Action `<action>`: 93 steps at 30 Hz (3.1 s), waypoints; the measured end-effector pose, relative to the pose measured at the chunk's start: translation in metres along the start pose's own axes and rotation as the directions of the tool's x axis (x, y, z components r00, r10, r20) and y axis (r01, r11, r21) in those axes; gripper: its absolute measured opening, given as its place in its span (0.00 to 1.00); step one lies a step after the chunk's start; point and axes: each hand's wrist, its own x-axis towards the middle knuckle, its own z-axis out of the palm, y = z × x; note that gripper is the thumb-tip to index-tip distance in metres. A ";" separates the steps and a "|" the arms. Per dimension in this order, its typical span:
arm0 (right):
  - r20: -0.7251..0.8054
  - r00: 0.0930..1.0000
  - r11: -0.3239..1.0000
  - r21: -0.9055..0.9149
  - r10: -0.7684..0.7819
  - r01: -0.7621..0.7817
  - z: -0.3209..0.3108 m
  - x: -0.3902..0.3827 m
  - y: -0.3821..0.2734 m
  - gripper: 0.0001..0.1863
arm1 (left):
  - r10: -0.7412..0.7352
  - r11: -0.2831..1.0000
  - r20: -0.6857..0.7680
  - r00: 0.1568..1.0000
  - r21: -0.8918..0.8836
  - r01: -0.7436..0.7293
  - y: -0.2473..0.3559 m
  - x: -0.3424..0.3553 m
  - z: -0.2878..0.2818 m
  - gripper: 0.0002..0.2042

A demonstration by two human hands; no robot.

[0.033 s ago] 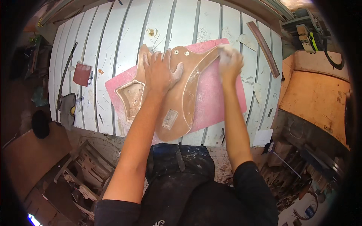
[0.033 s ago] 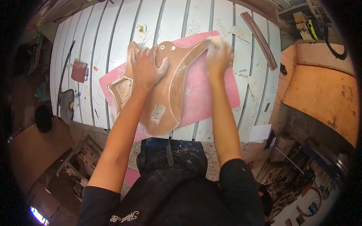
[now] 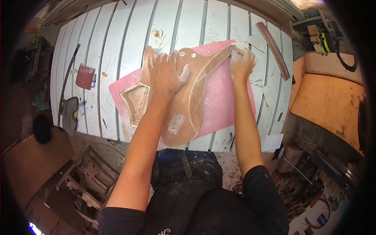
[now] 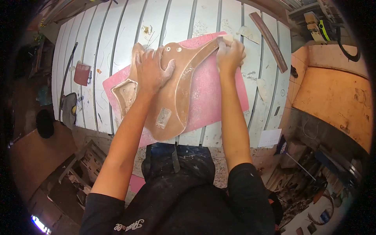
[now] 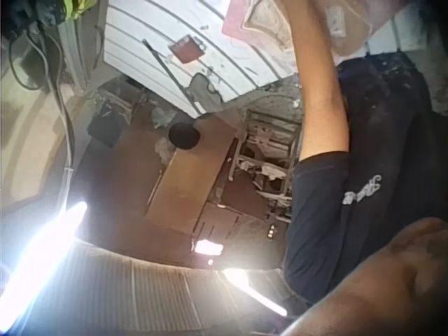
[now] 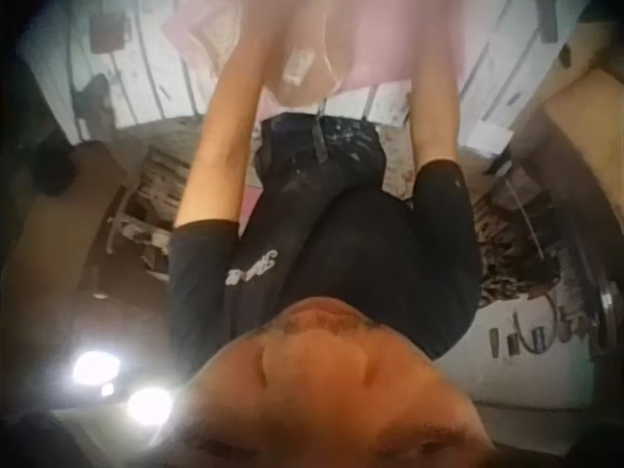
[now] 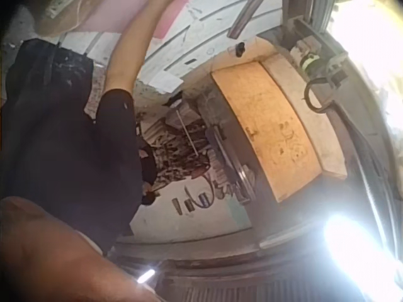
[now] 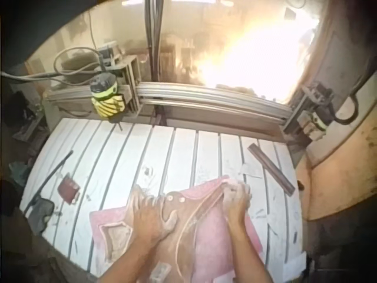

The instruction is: The person sands the surface of a wooden guitar body by hand using a sanding block, moving it in repeated circular and linear motions across the wood.

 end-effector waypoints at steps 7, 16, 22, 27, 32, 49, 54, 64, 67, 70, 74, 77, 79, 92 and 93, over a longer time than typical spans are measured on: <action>0.068 0.996 0.998 -0.017 -0.064 0.066 0.015 -0.086 -0.024 0.25 | -0.033 0.999 0.013 0.999 0.005 0.033 -0.009 -0.004 -0.004 0.36; -0.153 0.988 0.999 0.038 0.004 0.002 0.020 -0.068 -0.021 0.15 | -0.017 1.000 0.021 1.000 0.024 0.016 -0.005 0.001 -0.002 0.36; -0.005 0.999 0.999 0.013 0.044 -0.044 0.011 -0.010 0.003 0.18 | 0.009 1.000 0.014 1.000 0.011 -0.009 0.001 0.002 0.001 0.36; -0.138 0.990 0.999 0.031 0.017 -0.013 0.024 -0.049 -0.017 0.19 | -0.011 1.000 0.006 1.000 -0.025 0.011 -0.001 0.001 -0.003 0.35; 0.012 0.994 0.989 0.108 -0.106 0.104 0.020 -0.040 -0.006 0.21 | -0.020 1.000 0.008 1.000 -0.002 0.020 -0.005 0.000 -0.002 0.36; -0.070 0.990 0.973 0.185 -0.124 0.135 0.011 0.010 -0.021 0.15 | -0.022 1.000 0.009 1.000 -0.007 0.022 0.000 0.001 0.001 0.35; 0.059 0.938 0.919 0.230 -0.341 0.319 0.007 -0.090 -0.049 0.16 | -0.046 0.999 0.021 0.999 0.010 0.046 -0.009 -0.002 -0.006 0.35; -0.019 0.945 0.945 -0.005 -0.327 0.327 0.014 -0.065 -0.063 0.19 | -0.065 0.998 0.063 0.996 -0.022 0.066 -0.006 -0.001 -0.007 0.36; -0.009 0.910 0.909 0.039 -0.415 0.415 0.015 -0.038 -0.040 0.19 | -0.044 0.999 0.043 0.998 -0.009 0.045 -0.004 0.001 -0.004 0.36; 0.081 0.992 0.993 -0.060 -0.099 0.104 0.001 0.029 -0.038 0.18 | -0.039 0.999 0.012 0.999 -0.036 0.040 -0.002 0.000 -0.003 0.35; -0.031 0.976 0.975 -0.044 -0.218 0.216 0.021 -0.044 -0.042 0.21 | -0.068 0.997 0.024 0.997 -0.029 0.069 -0.005 0.001 -0.004 0.34; 0.032 0.942 0.939 0.099 -0.335 0.330 0.015 -0.072 -0.045 0.22 | -0.065 0.997 0.033 0.997 -0.029 0.066 -0.006 -0.002 -0.006 0.35; 0.087 0.943 0.945 0.102 -0.321 0.312 0.015 -0.039 -0.026 0.23 | -0.047 0.998 0.032 0.998 -0.041 0.048 -0.003 0.000 -0.006 0.35; -0.025 0.999 0.969 0.243 -0.040 0.045 0.020 -0.001 -0.012 0.12 | -0.045 0.999 0.047 0.998 -0.027 0.046 0.000 0.001 -0.005 0.36; -0.032 0.999 0.971 0.236 -0.033 0.039 0.019 0.006 -0.005 0.12 | -0.043 0.999 0.039 0.998 -0.028 0.044 0.003 0.002 -0.002 0.36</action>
